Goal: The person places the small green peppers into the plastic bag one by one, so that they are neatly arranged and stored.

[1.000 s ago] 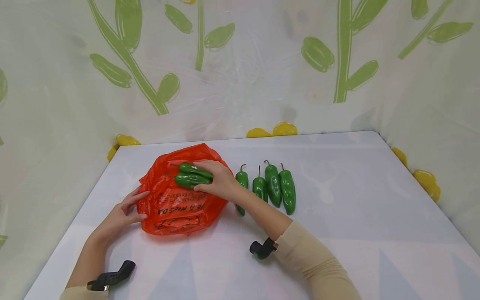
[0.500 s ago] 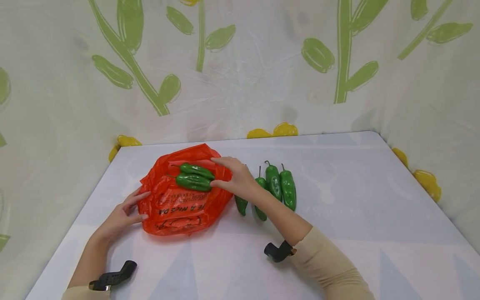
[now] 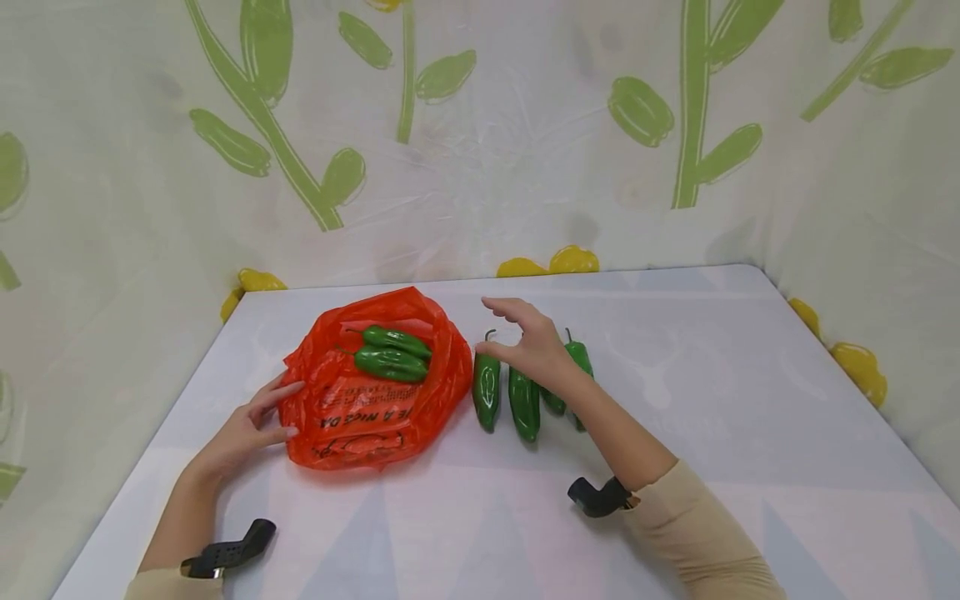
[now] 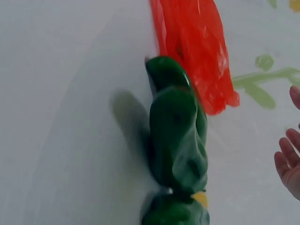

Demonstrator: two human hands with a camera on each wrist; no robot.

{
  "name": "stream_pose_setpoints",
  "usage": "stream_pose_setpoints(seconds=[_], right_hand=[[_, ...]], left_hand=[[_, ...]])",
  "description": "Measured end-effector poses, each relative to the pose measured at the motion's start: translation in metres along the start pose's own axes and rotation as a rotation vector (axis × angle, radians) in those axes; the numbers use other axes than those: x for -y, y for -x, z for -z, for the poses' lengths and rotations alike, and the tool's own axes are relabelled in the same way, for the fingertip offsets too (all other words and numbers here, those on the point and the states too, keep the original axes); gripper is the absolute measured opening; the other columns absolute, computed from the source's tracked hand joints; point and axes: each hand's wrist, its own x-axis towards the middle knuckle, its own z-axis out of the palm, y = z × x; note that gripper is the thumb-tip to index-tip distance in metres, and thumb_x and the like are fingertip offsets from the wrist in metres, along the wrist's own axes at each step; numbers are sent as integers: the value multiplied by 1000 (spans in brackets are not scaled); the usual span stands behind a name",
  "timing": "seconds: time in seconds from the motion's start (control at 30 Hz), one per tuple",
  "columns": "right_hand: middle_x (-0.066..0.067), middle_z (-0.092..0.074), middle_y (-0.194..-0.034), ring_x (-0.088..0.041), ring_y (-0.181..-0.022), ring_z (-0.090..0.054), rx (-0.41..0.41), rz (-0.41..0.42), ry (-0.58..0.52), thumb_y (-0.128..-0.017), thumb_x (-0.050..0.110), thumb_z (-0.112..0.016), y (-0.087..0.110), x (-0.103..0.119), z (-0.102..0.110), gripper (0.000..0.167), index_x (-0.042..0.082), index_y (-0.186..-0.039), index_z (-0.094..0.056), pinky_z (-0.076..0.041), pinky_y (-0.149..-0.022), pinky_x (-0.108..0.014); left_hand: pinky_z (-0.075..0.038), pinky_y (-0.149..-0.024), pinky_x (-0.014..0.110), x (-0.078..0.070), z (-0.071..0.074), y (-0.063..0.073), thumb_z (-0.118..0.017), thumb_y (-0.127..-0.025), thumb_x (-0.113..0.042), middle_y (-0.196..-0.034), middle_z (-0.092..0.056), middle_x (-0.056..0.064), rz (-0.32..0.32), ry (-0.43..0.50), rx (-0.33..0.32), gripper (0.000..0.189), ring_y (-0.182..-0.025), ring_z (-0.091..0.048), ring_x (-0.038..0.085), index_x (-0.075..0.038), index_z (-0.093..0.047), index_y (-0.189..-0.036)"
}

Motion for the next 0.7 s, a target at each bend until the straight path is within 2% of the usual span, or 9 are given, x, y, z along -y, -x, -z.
stream_pose_setpoints(seconds=[0.1, 0.3, 0.43, 0.57, 0.7], right_hand=[[-18, -58, -127, -31, -111, -56, 2, -43, 23, -72, 2, -80, 4, -4, 10, 63, -1, -128, -54, -48, -95, -44], [-18, -55, -131, -32, -115, -53, 3, -130, 30, -75, 4, -78, 17, -10, 27, 62, 0, -132, -51, -43, -98, -50], [-16, -54, -132, -31, -117, -52, -6, -194, 21, -78, 7, -76, 27, -15, 35, 61, 3, -133, -51, -41, -100, -49], [-15, -54, -133, -29, -116, -51, -20, -223, 47, -78, 8, -76, 38, -19, 41, 61, 5, -134, -51, -42, -99, -45], [-15, -52, -134, -28, -118, -50, -22, -252, 61, -79, 9, -76, 47, -25, 46, 62, 5, -135, -50, -41, -99, -48]], left_hand=[[-23, -102, 69, -1, 0, 0, -74, -80, -27, -159, -9, 11, 5, 2, -2, 75, -143, -6, 42, -13, -39, -144], [-23, -102, 69, -2, 1, 1, -73, -80, -28, -159, -8, 11, 15, -2, 1, 75, -143, -6, 42, -14, -39, -145], [-23, -102, 69, -3, 1, 2, -73, -80, -27, -159, -8, 11, 14, 0, -1, 75, -142, -6, 42, -14, -39, -145], [-23, -102, 69, -1, 0, 0, -73, -80, -27, -159, -8, 11, 7, 9, 2, 75, -143, -6, 42, -13, -39, -145], [-23, -102, 69, 0, -1, -2, -73, -80, -28, -159, -8, 13, 4, 0, 0, 75, -142, -7, 43, -12, -39, -144]])
